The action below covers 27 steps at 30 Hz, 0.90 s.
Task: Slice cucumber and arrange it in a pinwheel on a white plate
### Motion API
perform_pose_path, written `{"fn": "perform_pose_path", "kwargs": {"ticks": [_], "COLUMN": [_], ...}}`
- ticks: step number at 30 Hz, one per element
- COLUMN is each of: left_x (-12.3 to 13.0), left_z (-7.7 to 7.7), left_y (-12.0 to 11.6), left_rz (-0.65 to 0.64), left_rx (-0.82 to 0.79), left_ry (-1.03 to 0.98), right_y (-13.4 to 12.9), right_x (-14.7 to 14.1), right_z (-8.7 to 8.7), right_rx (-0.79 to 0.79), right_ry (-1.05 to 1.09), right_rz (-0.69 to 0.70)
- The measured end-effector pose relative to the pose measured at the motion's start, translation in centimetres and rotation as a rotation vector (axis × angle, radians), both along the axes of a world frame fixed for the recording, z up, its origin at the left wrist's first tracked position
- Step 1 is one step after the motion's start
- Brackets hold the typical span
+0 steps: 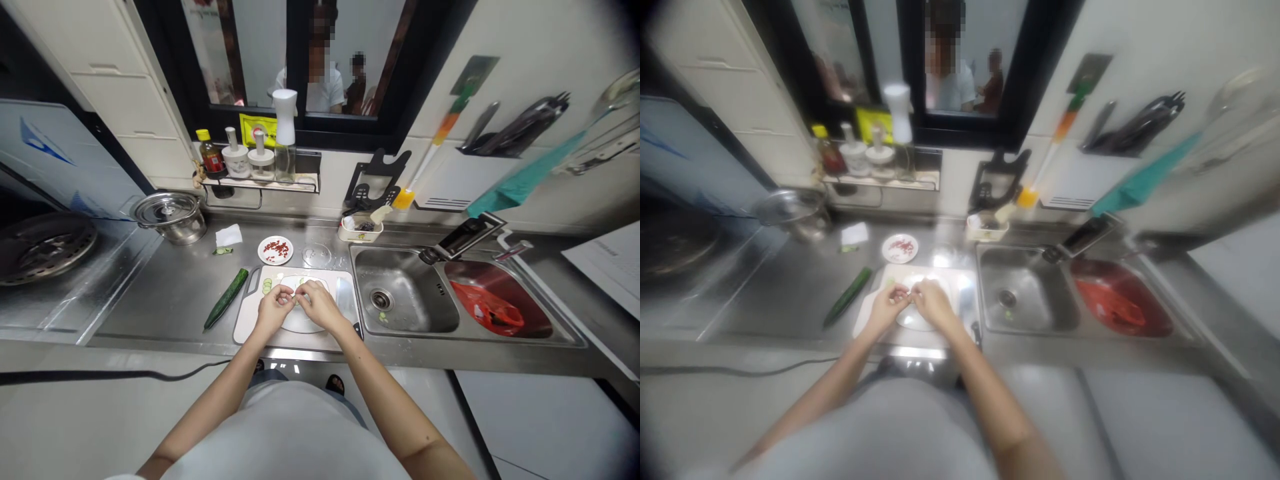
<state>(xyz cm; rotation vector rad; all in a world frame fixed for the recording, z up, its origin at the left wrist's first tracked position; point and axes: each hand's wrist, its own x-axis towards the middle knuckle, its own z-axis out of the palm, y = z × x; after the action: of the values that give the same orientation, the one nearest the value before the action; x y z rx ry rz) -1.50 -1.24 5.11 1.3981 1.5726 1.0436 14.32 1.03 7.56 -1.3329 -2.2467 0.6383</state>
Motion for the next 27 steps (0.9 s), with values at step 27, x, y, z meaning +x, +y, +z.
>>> {"fn": "perform_pose_path", "kwargs": {"ticks": [27], "left_x": [0.5], "left_z": [2.4], "left_y": [0.5], "left_rz": [-0.024], "left_rx": [-0.476], "left_ry": [-0.679], "right_y": [-1.0], "right_x": [2.1], "right_z": [0.4], "right_rx": [0.182], "right_ry": [0.146], "right_rz": [0.071]}}
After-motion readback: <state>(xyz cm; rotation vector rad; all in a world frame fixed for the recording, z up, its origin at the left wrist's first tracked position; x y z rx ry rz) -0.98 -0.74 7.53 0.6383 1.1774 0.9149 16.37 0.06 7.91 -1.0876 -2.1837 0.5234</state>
